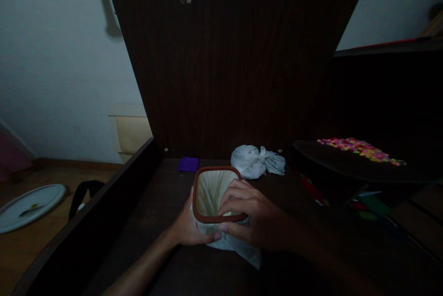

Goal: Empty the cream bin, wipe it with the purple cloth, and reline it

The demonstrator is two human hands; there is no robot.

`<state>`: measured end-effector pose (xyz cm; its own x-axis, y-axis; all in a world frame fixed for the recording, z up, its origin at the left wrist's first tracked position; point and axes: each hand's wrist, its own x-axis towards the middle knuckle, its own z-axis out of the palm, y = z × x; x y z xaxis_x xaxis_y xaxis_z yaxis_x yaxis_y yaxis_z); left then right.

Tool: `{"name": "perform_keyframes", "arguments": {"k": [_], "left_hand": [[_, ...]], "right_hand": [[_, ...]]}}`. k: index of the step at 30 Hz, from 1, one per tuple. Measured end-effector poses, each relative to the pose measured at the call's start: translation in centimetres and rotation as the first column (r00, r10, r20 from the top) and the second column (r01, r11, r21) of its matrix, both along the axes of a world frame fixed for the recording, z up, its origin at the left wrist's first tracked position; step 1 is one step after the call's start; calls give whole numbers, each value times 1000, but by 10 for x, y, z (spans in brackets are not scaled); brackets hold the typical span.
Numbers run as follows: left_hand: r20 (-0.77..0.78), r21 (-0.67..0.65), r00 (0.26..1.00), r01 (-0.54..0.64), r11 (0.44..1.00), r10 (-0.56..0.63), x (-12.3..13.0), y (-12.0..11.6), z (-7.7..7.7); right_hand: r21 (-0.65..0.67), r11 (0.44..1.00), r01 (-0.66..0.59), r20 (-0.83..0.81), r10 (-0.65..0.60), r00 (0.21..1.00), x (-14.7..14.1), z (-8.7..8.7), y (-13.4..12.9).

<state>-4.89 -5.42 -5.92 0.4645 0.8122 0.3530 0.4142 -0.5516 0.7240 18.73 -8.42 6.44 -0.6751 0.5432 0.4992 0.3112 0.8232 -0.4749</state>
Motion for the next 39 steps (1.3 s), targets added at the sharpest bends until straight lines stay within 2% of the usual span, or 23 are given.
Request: {"name": "perform_keyframes", "arguments": {"k": [3,7,14,21,30,39], "left_hand": [[64,10,998,17,1000,-17,-1,0,-1],[103,25,995,-4,1000,1,0,1,-1],[134,25,991,1,1000,-4,1,0,-3],[101,10,995,-13,1000,12,0,0,2],[131,27,991,-7,1000,4,2,-1,3],[126,7,992,2,1000,-3,1,0,5]], "right_hand": [[16,999,29,19,-29,999,10,8,8],[-93,992,80,118,-69,991,24,18,22],[-235,969,77,202,-28,979,32,8,38],[-195,979,52,145,-23,989,24,7,39],[-191,979,71,168,-39,985,20,11,37],[-85,991,104,200,-86,976,14,10,33]]}}
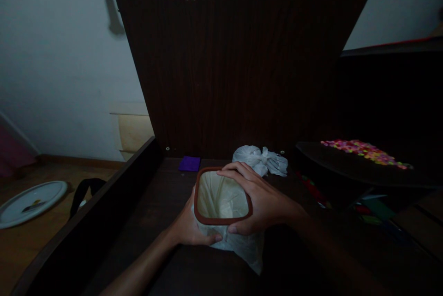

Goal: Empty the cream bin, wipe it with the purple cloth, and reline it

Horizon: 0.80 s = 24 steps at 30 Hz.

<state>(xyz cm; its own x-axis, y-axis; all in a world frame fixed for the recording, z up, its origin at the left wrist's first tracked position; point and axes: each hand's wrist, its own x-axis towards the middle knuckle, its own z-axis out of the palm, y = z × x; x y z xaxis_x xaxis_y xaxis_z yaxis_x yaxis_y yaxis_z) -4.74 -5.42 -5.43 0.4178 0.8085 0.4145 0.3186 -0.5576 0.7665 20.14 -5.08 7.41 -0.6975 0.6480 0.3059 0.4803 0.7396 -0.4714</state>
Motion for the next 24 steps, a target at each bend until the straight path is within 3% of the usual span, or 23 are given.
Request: {"name": "perform_keyframes", "arguments": {"k": [24], "left_hand": [[1,-4,1000,3,1000,-3,1,3,-4]], "right_hand": [[20,1000,0,-13,1,1000,-2,2,4]]}}
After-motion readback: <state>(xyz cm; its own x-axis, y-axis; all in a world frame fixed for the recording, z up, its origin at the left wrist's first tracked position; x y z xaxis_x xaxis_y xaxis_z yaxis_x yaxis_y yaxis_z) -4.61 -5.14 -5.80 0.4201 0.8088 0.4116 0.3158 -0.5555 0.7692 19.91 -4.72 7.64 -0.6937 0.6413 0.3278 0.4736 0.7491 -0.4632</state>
